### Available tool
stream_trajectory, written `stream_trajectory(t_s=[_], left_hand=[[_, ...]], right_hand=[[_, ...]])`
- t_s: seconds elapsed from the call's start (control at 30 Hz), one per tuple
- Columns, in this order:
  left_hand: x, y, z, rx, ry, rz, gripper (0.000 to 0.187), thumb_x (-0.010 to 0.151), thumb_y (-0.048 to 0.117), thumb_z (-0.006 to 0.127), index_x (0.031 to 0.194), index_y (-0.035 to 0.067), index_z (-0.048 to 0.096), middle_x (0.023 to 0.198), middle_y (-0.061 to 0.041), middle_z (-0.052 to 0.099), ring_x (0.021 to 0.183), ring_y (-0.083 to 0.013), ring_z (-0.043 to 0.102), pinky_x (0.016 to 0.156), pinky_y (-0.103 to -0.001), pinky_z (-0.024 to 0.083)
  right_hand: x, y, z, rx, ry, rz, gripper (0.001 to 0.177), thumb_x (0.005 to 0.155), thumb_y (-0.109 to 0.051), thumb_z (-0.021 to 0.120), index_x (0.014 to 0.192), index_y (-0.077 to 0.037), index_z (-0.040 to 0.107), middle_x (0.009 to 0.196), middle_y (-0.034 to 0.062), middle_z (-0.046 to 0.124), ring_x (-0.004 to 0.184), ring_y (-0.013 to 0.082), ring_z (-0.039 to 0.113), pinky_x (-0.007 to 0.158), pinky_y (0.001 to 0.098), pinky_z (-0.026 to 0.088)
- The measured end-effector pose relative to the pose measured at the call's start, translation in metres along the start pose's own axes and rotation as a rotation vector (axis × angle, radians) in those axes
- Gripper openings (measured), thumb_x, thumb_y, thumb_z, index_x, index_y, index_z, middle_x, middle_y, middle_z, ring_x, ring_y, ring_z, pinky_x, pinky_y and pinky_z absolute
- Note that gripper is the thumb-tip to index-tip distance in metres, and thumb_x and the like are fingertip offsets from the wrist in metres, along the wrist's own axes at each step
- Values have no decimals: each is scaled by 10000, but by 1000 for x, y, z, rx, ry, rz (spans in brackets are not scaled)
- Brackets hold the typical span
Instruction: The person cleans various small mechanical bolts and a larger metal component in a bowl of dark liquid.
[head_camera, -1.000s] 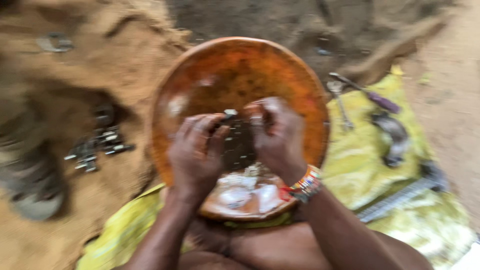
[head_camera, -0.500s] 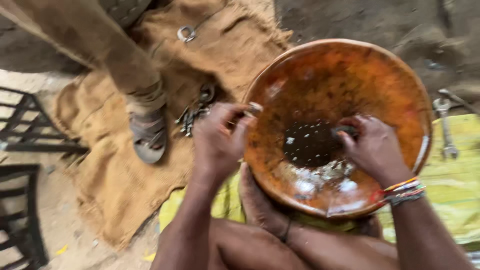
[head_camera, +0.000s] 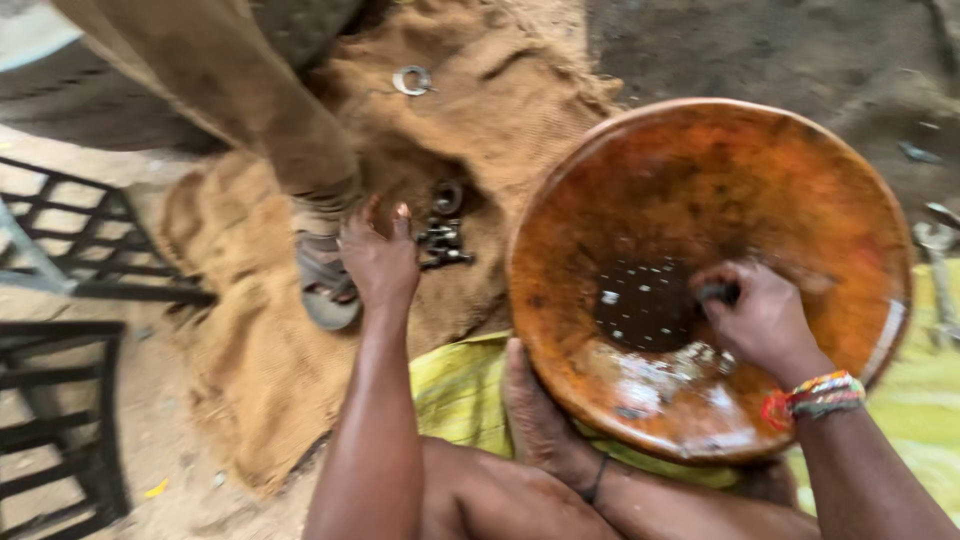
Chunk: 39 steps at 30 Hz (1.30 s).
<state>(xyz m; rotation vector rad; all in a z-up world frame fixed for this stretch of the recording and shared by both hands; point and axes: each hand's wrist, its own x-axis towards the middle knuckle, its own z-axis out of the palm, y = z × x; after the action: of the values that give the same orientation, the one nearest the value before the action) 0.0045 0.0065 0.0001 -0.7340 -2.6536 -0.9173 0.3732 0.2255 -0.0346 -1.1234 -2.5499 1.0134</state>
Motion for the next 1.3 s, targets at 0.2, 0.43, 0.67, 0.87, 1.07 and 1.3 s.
stream_trajectory(t_s=[0.2, 0.43, 0.67, 0.87, 1.07, 1.3], left_hand=[[-40, 70, 9, -218, -213, 250, 355, 943, 238, 779, 1241, 57, 713, 1400, -195, 613, 1339, -378, 526, 1127, -490, 406], [-84, 154, 17, -375, -577, 156, 307, 899, 113, 784, 1201, 100, 735, 1465, -157, 550, 1308, -284, 540, 1051, -429, 490], [-101, 167, 24, -575, -806, -55, 274, 869, 164, 741, 1142, 155, 725, 1364, -43, 651, 1035, -172, 696, 898, -344, 605], [-108, 163, 36, -528, -928, -201, 246, 880, 153, 731, 1125, 150, 756, 1207, -40, 727, 1007, -146, 683, 870, -328, 598], [-120, 151, 59, -731, -939, -180, 283, 977, 205, 673, 1225, 85, 736, 1092, -61, 775, 969, -137, 683, 877, -324, 571], [-145, 167, 53, -1092, -1185, -318, 422, 1010, 348, 554, 1299, 67, 681, 1223, -56, 723, 1071, -170, 646, 930, -341, 560]], right_hand=[[-7, 25, -62, 1250, 24, 119, 315, 877, 5, 641, 1188, -12, 692, 1146, 90, 700, 1066, 202, 650, 942, 340, 552], [-49, 137, -191, 932, 377, 369, 235, 966, -179, 803, 1087, -35, 663, 992, 80, 691, 925, 204, 652, 793, 359, 543], [-122, 249, -178, -413, 427, 956, 861, 590, -502, 1019, 1213, 14, 726, 1115, 283, 728, 1012, 351, 688, 938, 436, 529], [-125, 283, -166, -372, 174, 971, 819, 581, -521, 971, 1178, -7, 748, 1004, 224, 786, 885, 321, 762, 889, 402, 594], [-137, 295, -181, -490, 211, 740, 472, 725, -535, 798, 938, -117, 848, 694, 148, 768, 750, 300, 718, 738, 430, 593], [-78, 119, -213, -22, 402, 335, 470, 713, -262, 899, 1075, 5, 761, 919, 128, 784, 823, 232, 768, 782, 371, 609]])
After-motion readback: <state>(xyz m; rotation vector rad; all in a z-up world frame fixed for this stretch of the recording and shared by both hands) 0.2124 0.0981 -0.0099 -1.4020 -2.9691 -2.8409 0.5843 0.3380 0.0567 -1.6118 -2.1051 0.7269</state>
